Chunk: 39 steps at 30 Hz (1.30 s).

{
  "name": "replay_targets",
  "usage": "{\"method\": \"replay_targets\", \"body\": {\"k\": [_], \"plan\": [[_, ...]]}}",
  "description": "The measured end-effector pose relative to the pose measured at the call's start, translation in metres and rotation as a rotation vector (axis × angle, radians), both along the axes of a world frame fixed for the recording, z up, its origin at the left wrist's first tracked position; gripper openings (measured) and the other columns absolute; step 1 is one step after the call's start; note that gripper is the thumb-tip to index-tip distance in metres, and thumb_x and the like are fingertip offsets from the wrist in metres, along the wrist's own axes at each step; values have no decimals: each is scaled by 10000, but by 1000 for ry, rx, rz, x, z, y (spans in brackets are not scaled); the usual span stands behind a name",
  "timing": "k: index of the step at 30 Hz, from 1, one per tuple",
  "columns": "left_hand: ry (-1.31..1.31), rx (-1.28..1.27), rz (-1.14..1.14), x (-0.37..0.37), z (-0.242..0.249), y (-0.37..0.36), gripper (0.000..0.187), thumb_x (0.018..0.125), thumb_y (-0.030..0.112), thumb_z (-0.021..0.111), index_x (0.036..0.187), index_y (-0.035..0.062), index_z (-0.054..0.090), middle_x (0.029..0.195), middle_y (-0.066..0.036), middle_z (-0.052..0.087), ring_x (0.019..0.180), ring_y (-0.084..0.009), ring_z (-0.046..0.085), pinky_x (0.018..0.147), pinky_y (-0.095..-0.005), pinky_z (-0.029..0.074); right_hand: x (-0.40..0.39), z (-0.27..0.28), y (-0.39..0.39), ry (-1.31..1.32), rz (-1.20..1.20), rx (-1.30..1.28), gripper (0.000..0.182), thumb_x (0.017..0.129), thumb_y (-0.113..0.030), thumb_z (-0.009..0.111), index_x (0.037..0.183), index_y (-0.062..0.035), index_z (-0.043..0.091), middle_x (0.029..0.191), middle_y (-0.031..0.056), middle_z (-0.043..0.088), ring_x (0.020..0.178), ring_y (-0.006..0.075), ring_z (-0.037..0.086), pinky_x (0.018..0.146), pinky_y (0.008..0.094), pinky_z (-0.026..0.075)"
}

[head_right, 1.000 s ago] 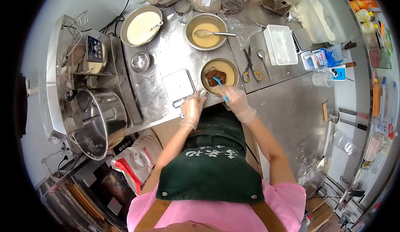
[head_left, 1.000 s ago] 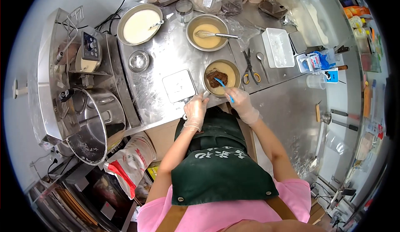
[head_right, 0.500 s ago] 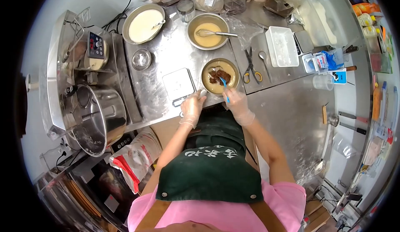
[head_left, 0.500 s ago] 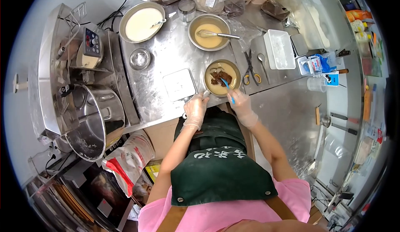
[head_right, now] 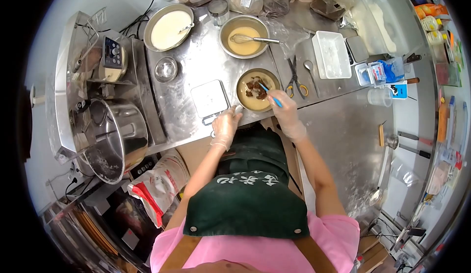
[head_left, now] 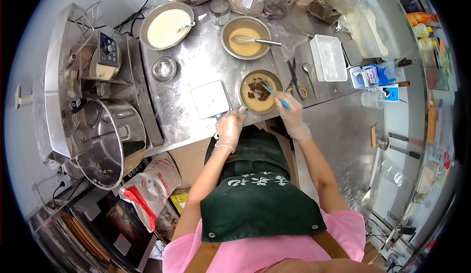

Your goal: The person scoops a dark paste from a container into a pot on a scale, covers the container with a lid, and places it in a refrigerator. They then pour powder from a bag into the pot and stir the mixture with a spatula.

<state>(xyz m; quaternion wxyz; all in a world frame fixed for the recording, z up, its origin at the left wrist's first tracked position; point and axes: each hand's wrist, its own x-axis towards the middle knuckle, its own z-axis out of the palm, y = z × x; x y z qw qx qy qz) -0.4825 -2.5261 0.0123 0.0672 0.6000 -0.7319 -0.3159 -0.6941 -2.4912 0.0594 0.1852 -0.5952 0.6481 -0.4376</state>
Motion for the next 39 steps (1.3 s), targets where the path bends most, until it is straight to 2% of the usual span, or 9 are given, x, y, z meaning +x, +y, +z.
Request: {"method": "replay_targets", "body": {"k": [2, 6, 14, 17, 20, 25, 30, 34, 39], "plan": [[24, -85, 5, 1, -7, 3, 299, 867, 271, 692, 1122, 115, 700, 890, -117, 706, 810, -302, 691, 731, -409, 533, -4, -29, 0, 93, 45, -25, 132, 889, -46, 663, 1014, -5, 647, 969, 160, 665, 868, 319, 667, 751, 362, 535], [21, -86, 14, 0, -5, 2, 293, 864, 266, 695, 1116, 116, 704, 895, -118, 708, 813, -301, 692, 732, -409, 534, 8, -26, 11, 27, 130, 19, 131, 885, -49, 666, 1009, -12, 650, 976, 159, 664, 876, 331, 668, 743, 388, 544], [8, -111, -11, 2, -10, 3, 283, 855, 267, 701, 1097, 120, 711, 886, -115, 708, 798, -298, 692, 707, -403, 536, 21, -41, 16, 236, 345, -65, 183, 837, -53, 704, 1007, -33, 640, 1043, 143, 653, 828, 318, 680, 679, 377, 575], [0, -100, -13, 1, -6, 2, 284, 850, 270, 705, 1086, 113, 711, 883, -114, 707, 801, -301, 692, 713, -407, 535, 16, -43, -4, 255, 324, -84, 176, 843, -28, 691, 1016, -26, 658, 1041, 129, 662, 825, 328, 675, 696, 375, 559], [-17, 36, -10, 1, 4, -2, 354, 881, 299, 681, 1178, 105, 693, 992, -131, 716, 894, -317, 688, 812, -410, 527, 4, -43, -6, 284, 190, -47, 143, 864, -30, 670, 1005, -22, 648, 1008, 146, 650, 812, 336, 664, 684, 381, 544], [-13, 59, -1, 0, 6, -5, 355, 879, 297, 684, 1174, 100, 694, 1002, -134, 714, 890, -318, 689, 812, -409, 529, -2, -36, 21, 272, 48, -1, 111, 861, -70, 680, 960, -35, 648, 936, 138, 661, 788, 344, 659, 666, 397, 547], [-21, 56, -9, 1, 3, -3, 366, 876, 302, 683, 1182, 101, 689, 1006, -135, 714, 888, -317, 690, 810, -406, 530, 15, -40, 18, 265, 178, 0, 97, 872, -69, 671, 956, -27, 646, 959, 141, 661, 815, 344, 662, 687, 387, 550], [-32, 53, -18, 1, 6, -5, 367, 874, 303, 684, 1188, 113, 687, 1003, -134, 714, 887, -314, 690, 807, -403, 531, 12, -10, 8, 73, 86, -5, 122, 874, -42, 673, 988, -6, 650, 958, 152, 662, 849, 325, 665, 726, 360, 543], [-34, 49, -14, 1, 3, -5, 359, 873, 298, 685, 1186, 122, 688, 991, -131, 716, 886, -309, 690, 807, -402, 531, 26, -23, 26, -116, 46, 65, 111, 886, -23, 662, 992, 5, 643, 950, 148, 666, 848, 306, 669, 742, 352, 536]]}}
